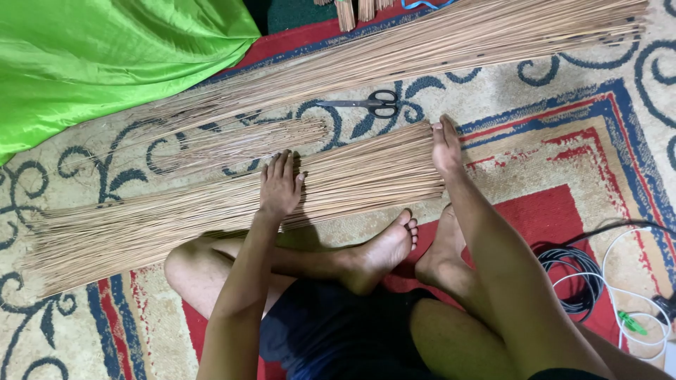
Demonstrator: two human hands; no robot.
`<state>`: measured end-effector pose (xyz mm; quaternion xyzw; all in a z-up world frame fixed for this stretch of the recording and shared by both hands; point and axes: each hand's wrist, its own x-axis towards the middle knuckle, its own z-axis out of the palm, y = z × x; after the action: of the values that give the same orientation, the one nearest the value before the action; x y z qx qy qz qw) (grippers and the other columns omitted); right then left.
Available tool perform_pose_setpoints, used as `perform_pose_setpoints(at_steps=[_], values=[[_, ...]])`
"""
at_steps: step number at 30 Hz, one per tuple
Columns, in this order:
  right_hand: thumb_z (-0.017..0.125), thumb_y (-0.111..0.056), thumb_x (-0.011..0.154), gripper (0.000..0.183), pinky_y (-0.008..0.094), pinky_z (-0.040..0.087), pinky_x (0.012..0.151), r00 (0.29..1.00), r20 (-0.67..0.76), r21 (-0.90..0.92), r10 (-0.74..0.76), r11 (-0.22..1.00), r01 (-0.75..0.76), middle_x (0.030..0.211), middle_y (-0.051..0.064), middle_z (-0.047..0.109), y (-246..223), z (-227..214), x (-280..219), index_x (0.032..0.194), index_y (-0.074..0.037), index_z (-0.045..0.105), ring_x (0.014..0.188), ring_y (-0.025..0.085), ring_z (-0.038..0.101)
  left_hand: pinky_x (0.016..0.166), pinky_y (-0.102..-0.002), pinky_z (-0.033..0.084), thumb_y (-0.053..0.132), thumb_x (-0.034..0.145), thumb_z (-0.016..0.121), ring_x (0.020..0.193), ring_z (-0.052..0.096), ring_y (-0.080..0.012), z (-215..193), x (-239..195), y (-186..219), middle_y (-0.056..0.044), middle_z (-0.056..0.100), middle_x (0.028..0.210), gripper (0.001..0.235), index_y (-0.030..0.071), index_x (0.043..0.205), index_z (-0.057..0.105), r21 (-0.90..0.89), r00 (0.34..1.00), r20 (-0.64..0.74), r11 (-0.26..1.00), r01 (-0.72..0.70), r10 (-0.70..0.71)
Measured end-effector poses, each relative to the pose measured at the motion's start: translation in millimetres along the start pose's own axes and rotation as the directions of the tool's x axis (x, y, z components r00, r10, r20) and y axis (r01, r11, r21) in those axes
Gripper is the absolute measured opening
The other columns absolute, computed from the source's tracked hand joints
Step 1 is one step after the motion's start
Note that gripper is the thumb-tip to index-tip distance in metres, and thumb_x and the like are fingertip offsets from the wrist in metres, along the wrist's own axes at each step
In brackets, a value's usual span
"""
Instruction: Assembling a broom by aligning and trimming thin wooden sticks on the floor.
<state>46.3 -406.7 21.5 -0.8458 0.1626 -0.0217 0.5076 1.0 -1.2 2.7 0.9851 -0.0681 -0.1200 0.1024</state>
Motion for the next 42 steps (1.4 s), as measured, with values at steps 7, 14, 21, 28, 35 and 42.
perform_pose_setpoints(at_steps=[7, 14, 21, 28, 35, 42], values=[[0.033, -0.045, 0.111, 0.061, 0.047, 0.022, 0.126, 0.984, 0.166, -0.007, 0.065, 0.998, -0.064, 0.155, 0.027, 0.044, 1, 0, -4, 0.153, -0.002, 0.048, 0.148, 0.040, 0.035, 0.126, -0.050, 0.018, 0.051, 0.110, 0.030, 0.153, 0.030, -0.0276, 12, 3, -1, -0.008, 0.037, 0.164, 0.063, 0.011, 0.159, 0.036, 0.017, 1.000, -0.002, 1.000, -0.002, 0.002], [0.036, -0.041, 0.112, 0.055, 0.046, 0.025, 0.124, 0.996, 0.082, -0.130, -0.039, 0.990, 0.050, 0.153, 0.022, 0.048, 22, 10, 9, 0.150, -0.004, 0.052, 0.146, 0.035, 0.039, 0.121, -0.049, 0.028, 0.056, 0.107, 0.033, 0.143, 0.040, -0.0283, 35, 6, -14, -0.006, 0.045, 0.151, 0.064, 0.013, 0.152, 0.047, 0.060, 0.991, -0.120, 0.997, -0.054, 0.061], [0.067, -0.003, 0.096, 0.035, 0.053, 0.045, 0.104, 0.671, -0.096, -0.419, -0.735, 0.641, 0.643, 0.125, 0.032, 0.064, 32, 47, 44, 0.127, 0.015, 0.065, 0.119, 0.049, 0.059, 0.119, -0.050, 0.031, 0.053, 0.105, 0.041, 0.139, 0.045, -0.0289, 31, 1, -14, -0.006, 0.052, 0.144, 0.059, 0.013, 0.148, 0.051, 0.003, 0.973, -0.214, 0.996, -0.086, 0.084], [0.067, -0.006, 0.098, 0.028, 0.048, 0.046, 0.103, 0.615, 0.129, -0.313, -0.778, 0.557, 0.770, 0.117, 0.021, 0.065, -62, 141, 31, 0.122, 0.007, 0.067, 0.116, 0.039, 0.061, 0.112, -0.050, 0.037, 0.048, 0.105, 0.046, 0.130, 0.051, -0.0303, 27, 21, -57, -0.008, 0.055, 0.132, 0.051, 0.014, 0.141, 0.056, -0.071, 0.949, -0.313, 0.995, -0.070, 0.045], [0.078, -0.013, 0.084, 0.017, 0.040, 0.045, 0.078, 0.502, 0.291, -0.268, -0.814, 0.434, 0.860, 0.094, 0.002, 0.062, -113, 237, 21, 0.100, -0.011, 0.074, 0.094, 0.025, 0.059, 0.088, -0.042, 0.042, 0.036, 0.102, 0.057, 0.104, 0.054, -0.0236, 11, 63, -132, -0.002, 0.054, 0.109, 0.021, 0.020, 0.109, 0.069, -0.109, 0.850, -0.512, 0.991, 0.079, -0.124], [0.082, -0.021, 0.081, 0.018, 0.040, 0.044, 0.076, 0.507, 0.334, -0.269, -0.794, 0.436, 0.859, 0.089, 0.000, 0.059, -124, 296, 32, 0.096, -0.016, 0.073, 0.092, 0.023, 0.058, 0.082, -0.043, 0.040, 0.027, 0.099, 0.062, 0.096, 0.051, -0.0239, -14, 109, -175, -0.001, 0.052, 0.100, 0.009, 0.021, 0.095, 0.068, -0.028, 0.832, -0.531, 0.984, 0.174, -0.163]])
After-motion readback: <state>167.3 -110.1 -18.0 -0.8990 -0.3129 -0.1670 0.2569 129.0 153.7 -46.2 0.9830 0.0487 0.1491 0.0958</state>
